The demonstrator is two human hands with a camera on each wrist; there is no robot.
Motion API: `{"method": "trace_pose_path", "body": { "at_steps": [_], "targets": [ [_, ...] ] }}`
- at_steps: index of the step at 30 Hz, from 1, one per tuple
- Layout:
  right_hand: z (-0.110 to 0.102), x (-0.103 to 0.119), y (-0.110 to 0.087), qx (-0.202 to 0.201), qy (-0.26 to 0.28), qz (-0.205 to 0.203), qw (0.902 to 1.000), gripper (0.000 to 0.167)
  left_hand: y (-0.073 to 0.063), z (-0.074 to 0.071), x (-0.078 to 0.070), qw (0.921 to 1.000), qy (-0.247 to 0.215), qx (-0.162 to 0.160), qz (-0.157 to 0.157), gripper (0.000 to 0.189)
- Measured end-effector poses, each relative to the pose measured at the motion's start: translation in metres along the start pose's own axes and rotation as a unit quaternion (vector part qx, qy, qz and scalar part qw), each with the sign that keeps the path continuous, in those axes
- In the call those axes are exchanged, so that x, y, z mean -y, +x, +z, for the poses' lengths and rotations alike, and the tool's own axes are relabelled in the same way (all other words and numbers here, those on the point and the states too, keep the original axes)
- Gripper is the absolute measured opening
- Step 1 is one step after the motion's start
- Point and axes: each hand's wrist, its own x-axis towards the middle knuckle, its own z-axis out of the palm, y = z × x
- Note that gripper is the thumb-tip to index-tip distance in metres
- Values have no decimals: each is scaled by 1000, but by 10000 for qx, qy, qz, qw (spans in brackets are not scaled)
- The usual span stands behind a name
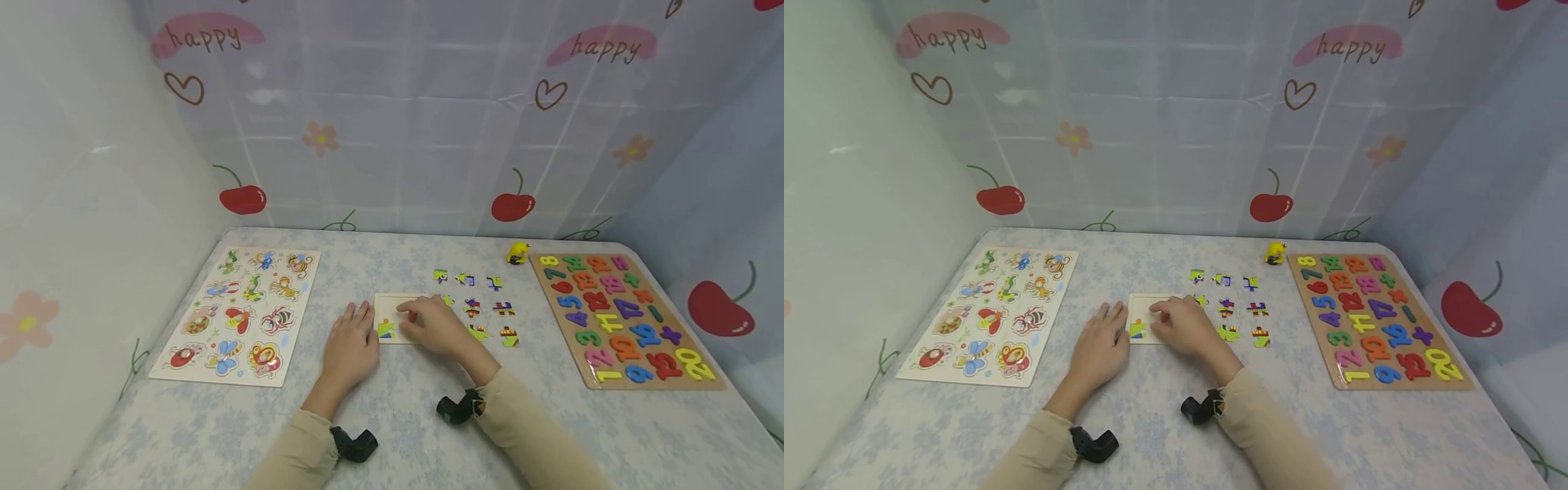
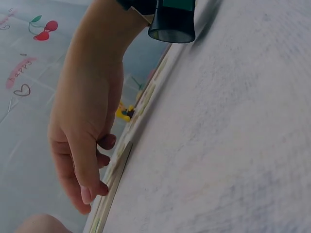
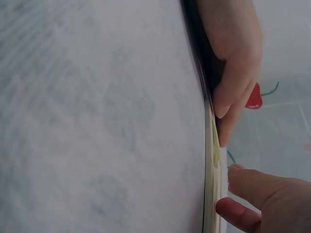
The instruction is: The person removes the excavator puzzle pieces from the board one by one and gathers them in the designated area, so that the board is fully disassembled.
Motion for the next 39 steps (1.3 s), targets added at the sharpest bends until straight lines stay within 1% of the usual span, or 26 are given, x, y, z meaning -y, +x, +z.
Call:
{"method": "trace_pose_path", "body": {
  "at_steps": [5,11,16,19,25,28,31,34,39],
  "targets": [
    [10,6,1,139,8,-230,9996,32,-1,-1,1,9998,120,34,130,51],
    [16,11,2,277,88,-392,9988,31,-1,-2,0,9996,183,64,191,51],
    [19,12,3,176,170,-383,9990,29,-2,-1,-1,9995,188,13,254,51],
    [20,12,5,92,345,-339,9988,28,-2,-1,-1,9993,204,-54,296,51],
    [19,9,5,124,1149,-44,9933,28,-2,0,0,9992,232,-116,312,50],
    [14,6,2,38,1367,67,9906,27,-2,0,0,9992,281,-80,273,51],
    [6,3,-3,-56,1495,234,9885,28,-2,0,-1,9992,318,-45,233,52],
    [-2,-2,-9,-99,1513,386,9877,29,-3,-1,-2,9992,324,-47,229,52],
    [-17,-13,-25,-186,1264,794,9886,29,-4,-2,-3,9992,311,-60,255,51]
  ]
}}
